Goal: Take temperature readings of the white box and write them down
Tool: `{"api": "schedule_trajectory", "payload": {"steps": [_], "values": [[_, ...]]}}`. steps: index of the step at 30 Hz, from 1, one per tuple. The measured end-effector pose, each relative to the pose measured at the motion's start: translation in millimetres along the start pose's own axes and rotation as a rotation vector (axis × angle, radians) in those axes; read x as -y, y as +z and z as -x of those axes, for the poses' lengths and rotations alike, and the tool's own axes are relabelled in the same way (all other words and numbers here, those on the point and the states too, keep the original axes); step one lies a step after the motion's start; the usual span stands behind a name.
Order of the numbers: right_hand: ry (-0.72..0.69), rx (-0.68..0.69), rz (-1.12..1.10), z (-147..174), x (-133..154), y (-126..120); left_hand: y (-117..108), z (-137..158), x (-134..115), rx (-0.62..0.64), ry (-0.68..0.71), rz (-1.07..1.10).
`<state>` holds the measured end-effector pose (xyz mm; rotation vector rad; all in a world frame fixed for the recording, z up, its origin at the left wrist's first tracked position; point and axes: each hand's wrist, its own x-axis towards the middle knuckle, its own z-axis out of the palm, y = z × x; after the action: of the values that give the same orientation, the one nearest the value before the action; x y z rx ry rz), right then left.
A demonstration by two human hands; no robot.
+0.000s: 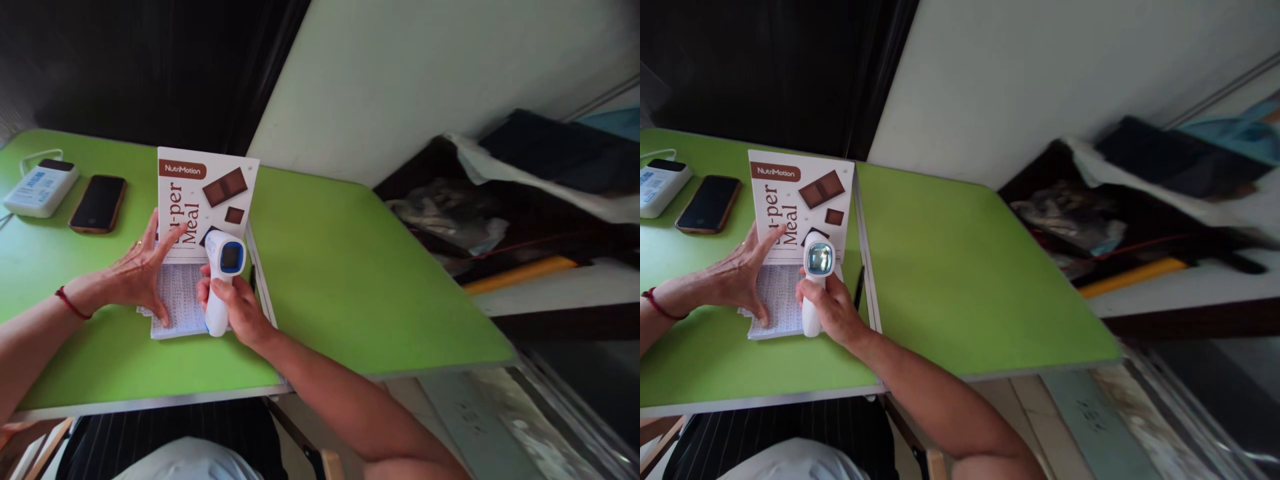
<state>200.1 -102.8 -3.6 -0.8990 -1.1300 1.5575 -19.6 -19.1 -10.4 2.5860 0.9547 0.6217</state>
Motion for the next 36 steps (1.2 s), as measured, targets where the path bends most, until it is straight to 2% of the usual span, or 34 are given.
{"api": "schedule_trajectory", "payload": {"steps": [6, 13, 27, 36], "values": [[0.053, 0.010, 0.049, -3, 9, -2, -4, 0, -5, 0.062, -0.044, -0.024], [-0.051, -0.058, 0.165, -10, -3, -3, -9, -2, -9, 0.073, -0.023, -0.030], [-0.074, -0.107, 0.155, -7, -9, -7, -3, -2, 0, 0.043, -0.018, -0.014], [-0.016, -0.121, 0.100, -7, -7, -5, -4, -2, -2, 0.056, -0.035, -0.012]]}}
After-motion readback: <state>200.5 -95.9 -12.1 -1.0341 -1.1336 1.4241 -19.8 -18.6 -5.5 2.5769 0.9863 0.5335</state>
